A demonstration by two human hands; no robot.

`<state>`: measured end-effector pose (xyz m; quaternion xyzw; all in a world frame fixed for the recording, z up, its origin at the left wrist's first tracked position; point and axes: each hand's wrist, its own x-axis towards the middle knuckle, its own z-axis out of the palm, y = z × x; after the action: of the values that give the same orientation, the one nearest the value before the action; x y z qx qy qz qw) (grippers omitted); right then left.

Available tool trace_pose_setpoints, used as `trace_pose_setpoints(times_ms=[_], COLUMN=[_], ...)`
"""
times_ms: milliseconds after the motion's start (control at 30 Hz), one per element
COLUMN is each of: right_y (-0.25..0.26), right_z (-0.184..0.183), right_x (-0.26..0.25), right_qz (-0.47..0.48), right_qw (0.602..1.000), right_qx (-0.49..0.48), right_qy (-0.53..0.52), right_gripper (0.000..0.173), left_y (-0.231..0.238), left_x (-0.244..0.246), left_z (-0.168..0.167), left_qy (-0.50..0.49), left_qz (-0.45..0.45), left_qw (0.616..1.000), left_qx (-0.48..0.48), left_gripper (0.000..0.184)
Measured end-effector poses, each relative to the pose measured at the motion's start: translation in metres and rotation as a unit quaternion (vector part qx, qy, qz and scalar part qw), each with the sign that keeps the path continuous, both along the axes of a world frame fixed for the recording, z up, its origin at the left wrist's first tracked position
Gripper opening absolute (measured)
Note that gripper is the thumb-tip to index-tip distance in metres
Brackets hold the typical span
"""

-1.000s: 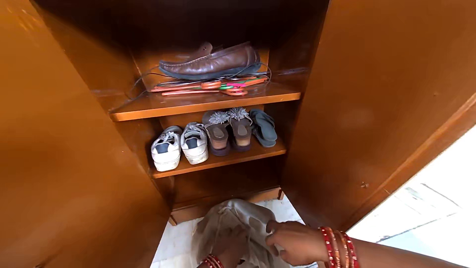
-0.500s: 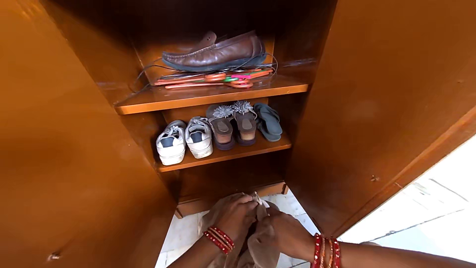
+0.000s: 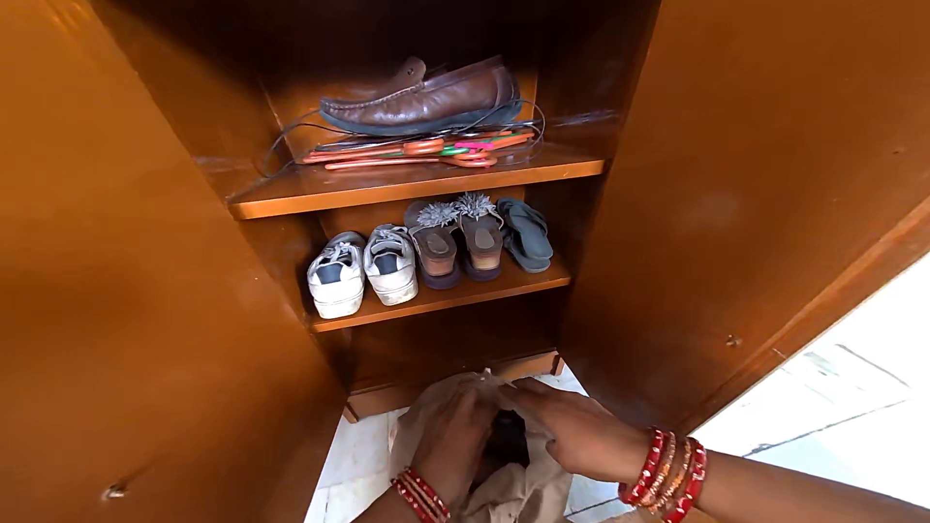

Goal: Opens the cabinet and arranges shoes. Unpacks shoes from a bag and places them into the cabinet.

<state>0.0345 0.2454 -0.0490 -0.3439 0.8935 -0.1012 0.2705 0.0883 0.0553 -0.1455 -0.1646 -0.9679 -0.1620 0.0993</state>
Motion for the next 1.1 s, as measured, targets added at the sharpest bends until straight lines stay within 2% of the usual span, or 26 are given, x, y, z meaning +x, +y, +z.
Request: trace_pose_setpoints(times_ms=[67,100,133,167,233,300,333,367,400,467,533,600,700,767,867,1000,1100], right_y=[0.002,0.003,0.004,0.005,0.007,0.010,0.013,0.016,0.019,0.023,0.025,0.025,0.023,0.022,0.022,0.022,0.022], right_z=[0.009,0.012,0.014,0.016,0.020,0.023,0.023,0.023,0.023,0.021,0.019,0.022,0.025,0.026,0.028,0.024,0.022], right_x=[0.003,0.004,0.005,0.006,0.009,0.012,0.014,0.015,0.016,0.018,0.019,0.019,0.018,0.018,0.017,0.016,0.013], right_qz=[0.006,0.012,0.020,0.030,0.052,0.061,0.063,0.065,0.068,0.070,0.072,0.069,0.065,0.062,0.057,0.042,0.029], right_qw=[1.000,0.999,0.999,0.998,0.997,0.996,0.997,0.997,0.996,0.996,0.996,0.997,0.997,0.998,0.998,0.997,0.996], right_qx=[-0.011,-0.018,-0.024,-0.025,-0.024,-0.023,-0.021,-0.020,-0.021,-0.028,-0.032,-0.025,-0.025,-0.024,-0.023,-0.056,-0.075], right_qy=[0.015,0.026,0.036,0.043,0.052,0.053,0.050,0.048,0.046,0.041,0.038,0.031,0.025,0.021,0.019,0.025,0.035], right_gripper=[0.097,0.098,0.100,0.101,0.103,0.105,0.106,0.106,0.107,0.109,0.109,0.110,0.110,0.111,0.110,0.106,0.104], left_y=[0.006,0.009,0.014,0.018,0.023,0.030,0.042,0.040,0.032,0.015,0.019,0.003,-0.006,-0.004,0.023,0.013,0.006], left_x=[0.004,0.005,0.005,0.004,-0.001,-0.004,-0.007,-0.009,-0.005,0.015,0.005,0.005,-0.001,-0.001,-0.006,-0.023,-0.039], left_z=[-0.016,-0.021,-0.024,-0.025,-0.015,0.016,0.043,0.048,0.047,0.029,0.050,0.024,0.015,0.015,0.061,0.027,0.001], left_qy=[0.182,0.208,0.186,0.118,-0.139,-0.325,-0.433,-0.461,-0.439,-0.278,-0.417,-0.407,-0.445,-0.415,-0.435,-0.395,-0.365], left_qz=[-0.059,-0.103,-0.145,-0.175,-0.169,-0.077,-0.003,0.054,0.088,0.131,0.181,0.215,0.194,0.189,0.203,0.179,0.102], left_qw=[0.982,0.973,0.971,0.977,0.971,0.918,0.856,0.843,0.860,0.937,0.865,0.856,0.832,0.855,0.863,0.898,0.921], left_qx=[-0.009,-0.018,-0.024,-0.036,-0.095,-0.215,-0.281,-0.274,-0.245,-0.164,-0.212,-0.236,-0.270,-0.249,-0.155,-0.080,-0.092], left_gripper=[0.016,0.014,0.014,0.016,0.025,0.037,0.046,0.049,0.050,0.045,0.050,0.052,0.048,0.044,0.048,0.065,0.083])
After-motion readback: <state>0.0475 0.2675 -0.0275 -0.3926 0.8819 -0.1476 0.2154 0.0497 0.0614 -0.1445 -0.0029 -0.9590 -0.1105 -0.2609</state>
